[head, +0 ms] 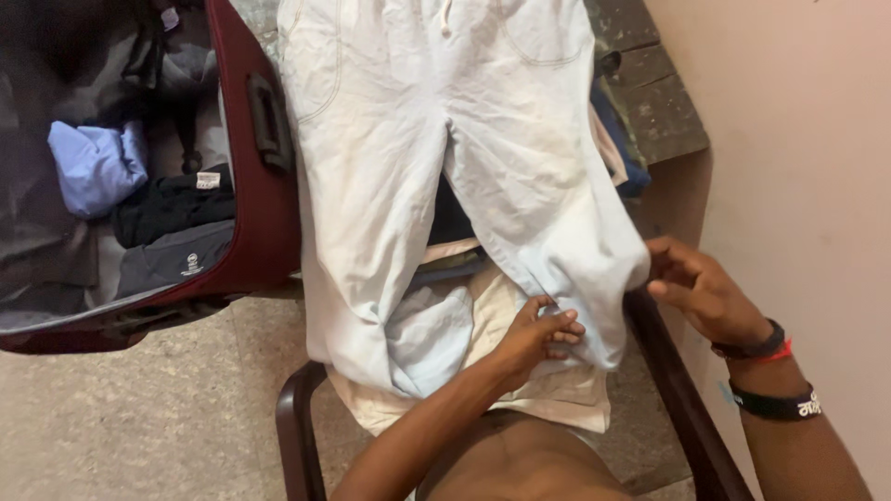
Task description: The person folds a black t-shirt and places it on a stack of clothes. They then pick up a pair of white pants, unfold them, and fold them neatly. Finally, they pick up a pair of blue pants, unfold them, and fold them on top of the white pants.
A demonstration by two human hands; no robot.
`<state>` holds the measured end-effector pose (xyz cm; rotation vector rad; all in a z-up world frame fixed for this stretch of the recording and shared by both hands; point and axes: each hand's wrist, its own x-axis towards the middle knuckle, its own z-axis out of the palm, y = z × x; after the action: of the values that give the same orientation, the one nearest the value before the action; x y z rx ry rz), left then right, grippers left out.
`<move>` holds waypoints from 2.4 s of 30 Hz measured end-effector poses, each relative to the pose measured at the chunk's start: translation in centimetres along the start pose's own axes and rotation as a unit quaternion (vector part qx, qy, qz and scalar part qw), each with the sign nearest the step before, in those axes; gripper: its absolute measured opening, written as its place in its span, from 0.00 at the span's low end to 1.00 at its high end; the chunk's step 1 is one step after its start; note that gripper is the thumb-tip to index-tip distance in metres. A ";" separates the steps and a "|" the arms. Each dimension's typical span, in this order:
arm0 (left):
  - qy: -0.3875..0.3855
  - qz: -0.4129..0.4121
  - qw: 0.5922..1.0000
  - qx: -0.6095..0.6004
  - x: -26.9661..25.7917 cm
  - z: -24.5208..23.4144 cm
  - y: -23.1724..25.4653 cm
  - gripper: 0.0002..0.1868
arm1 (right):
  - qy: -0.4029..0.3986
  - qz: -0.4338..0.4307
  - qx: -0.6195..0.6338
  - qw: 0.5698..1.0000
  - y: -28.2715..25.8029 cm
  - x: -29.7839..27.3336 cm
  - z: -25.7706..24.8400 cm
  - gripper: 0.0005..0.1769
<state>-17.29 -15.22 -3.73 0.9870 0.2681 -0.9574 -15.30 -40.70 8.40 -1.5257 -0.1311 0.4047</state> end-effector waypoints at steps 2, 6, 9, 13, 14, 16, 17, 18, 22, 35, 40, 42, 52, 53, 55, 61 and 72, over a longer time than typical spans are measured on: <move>0.003 0.024 1.000 0.009 0.4 -0.2 -0.9 0.40 | 0.040 0.089 -0.047 0.994 0.0 -0.4 0.2 0.26; 0.078 0.041 0.996 0.000 0.0 -1.4 -2.0 0.42 | 0.049 0.157 -0.138 0.977 0.7 0.1 1.0 0.28; 0.117 0.020 0.992 -0.036 -0.4 -1.1 -1.2 0.45 | 0.066 0.190 -0.239 0.950 1.6 0.2 1.3 0.26; 0.113 0.012 0.993 -0.015 -0.4 -0.9 -0.7 0.45 | 0.018 0.144 -0.370 0.918 2.2 0.3 1.2 0.20; 0.098 0.012 0.995 -0.007 -0.4 -1.0 -1.0 0.43 | 0.003 0.135 -0.363 0.922 2.3 0.3 1.4 0.20; 0.070 0.020 0.997 0.007 -0.2 -1.4 -1.2 0.40 | 0.000 0.147 -0.339 0.929 1.8 0.5 1.6 0.22; 0.070 0.022 0.997 0.021 0.2 -1.4 -1.5 0.38 | -0.003 0.155 -0.327 0.932 1.6 0.6 1.8 0.24; 0.069 0.024 0.997 0.035 0.6 -1.4 -1.7 0.36 | -0.004 0.144 -0.294 0.945 1.3 0.6 2.1 0.24; 0.049 0.070 0.996 0.039 0.6 -1.3 -1.7 0.27 | -0.001 0.142 -0.176 0.974 -0.3 0.5 2.5 0.30; -0.037 0.220 0.970 -0.100 -8.5 -2.4 7.3 0.29 | 0.113 0.264 -0.117 0.951 1.7 -1.2 -1.2 0.34; -0.002 0.095 0.990 0.101 -10.0 -1.7 6.4 0.58 | 0.142 0.278 -0.102 0.945 2.4 -2.1 -2.0 0.35; -0.045 0.188 0.968 0.159 -10.8 -1.4 6.3 0.54 | 0.159 0.285 -0.105 0.939 2.7 -2.8 -2.4 0.36; -0.223 0.064 0.929 0.288 -9.0 -2.9 4.5 0.23 | 0.060 0.419 -0.246 0.872 0.1 -7.2 -3.2 0.48; -0.239 0.084 0.919 0.302 -8.4 -3.1 3.9 0.22 | 0.041 0.407 -0.242 0.880 0.0 -7.5 -3.2 0.52; -0.271 0.127 0.896 0.329 -7.1 -2.8 2.6 0.20 | 0.058 0.413 -0.214 0.883 1.0 -8.0 -3.3 0.53; -0.372 0.103 0.881 0.274 -7.7 -1.8 2.7 0.21 | 0.095 0.165 -0.090 0.978 6.6 -12.4 -6.9 0.54; -0.359 0.135 0.790 0.479 -8.4 0.3 3.3 0.21 | 0.094 0.438 -0.243 0.861 1.7 -11.9 -3.4 0.23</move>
<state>-19.70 -10.10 3.33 1.4171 -1.0898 -1.1340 -25.49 -47.86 8.58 -2.0669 0.6975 0.9920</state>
